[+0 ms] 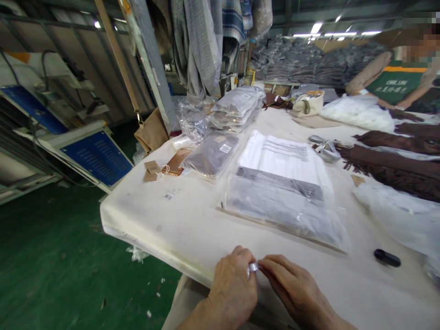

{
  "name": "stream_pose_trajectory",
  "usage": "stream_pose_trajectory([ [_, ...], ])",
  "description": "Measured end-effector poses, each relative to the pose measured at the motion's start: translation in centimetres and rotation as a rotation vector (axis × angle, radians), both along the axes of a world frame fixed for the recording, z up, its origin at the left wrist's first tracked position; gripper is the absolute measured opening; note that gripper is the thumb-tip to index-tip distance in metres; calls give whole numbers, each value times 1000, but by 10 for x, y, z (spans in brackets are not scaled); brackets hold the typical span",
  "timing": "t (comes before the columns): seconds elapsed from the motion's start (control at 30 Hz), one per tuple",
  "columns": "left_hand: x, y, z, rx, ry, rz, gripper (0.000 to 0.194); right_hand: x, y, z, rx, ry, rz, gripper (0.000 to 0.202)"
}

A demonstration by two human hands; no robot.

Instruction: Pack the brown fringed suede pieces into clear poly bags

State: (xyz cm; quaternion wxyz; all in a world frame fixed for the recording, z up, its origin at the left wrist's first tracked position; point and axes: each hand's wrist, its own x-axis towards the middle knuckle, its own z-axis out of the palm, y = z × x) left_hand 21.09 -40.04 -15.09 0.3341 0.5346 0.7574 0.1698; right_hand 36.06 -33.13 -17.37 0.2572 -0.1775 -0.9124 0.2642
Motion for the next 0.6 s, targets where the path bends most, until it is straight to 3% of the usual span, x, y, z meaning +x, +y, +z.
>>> stream_pose_trajectory([
  [0.37, 5, 3, 5, -37, 96, -74, 23, -2, 9, 23, 201, -242, 143, 27],
  [0.6, 6, 6, 7, -38, 114, -68, 22, -7, -2, -9, 203, -121, -33, 23],
])
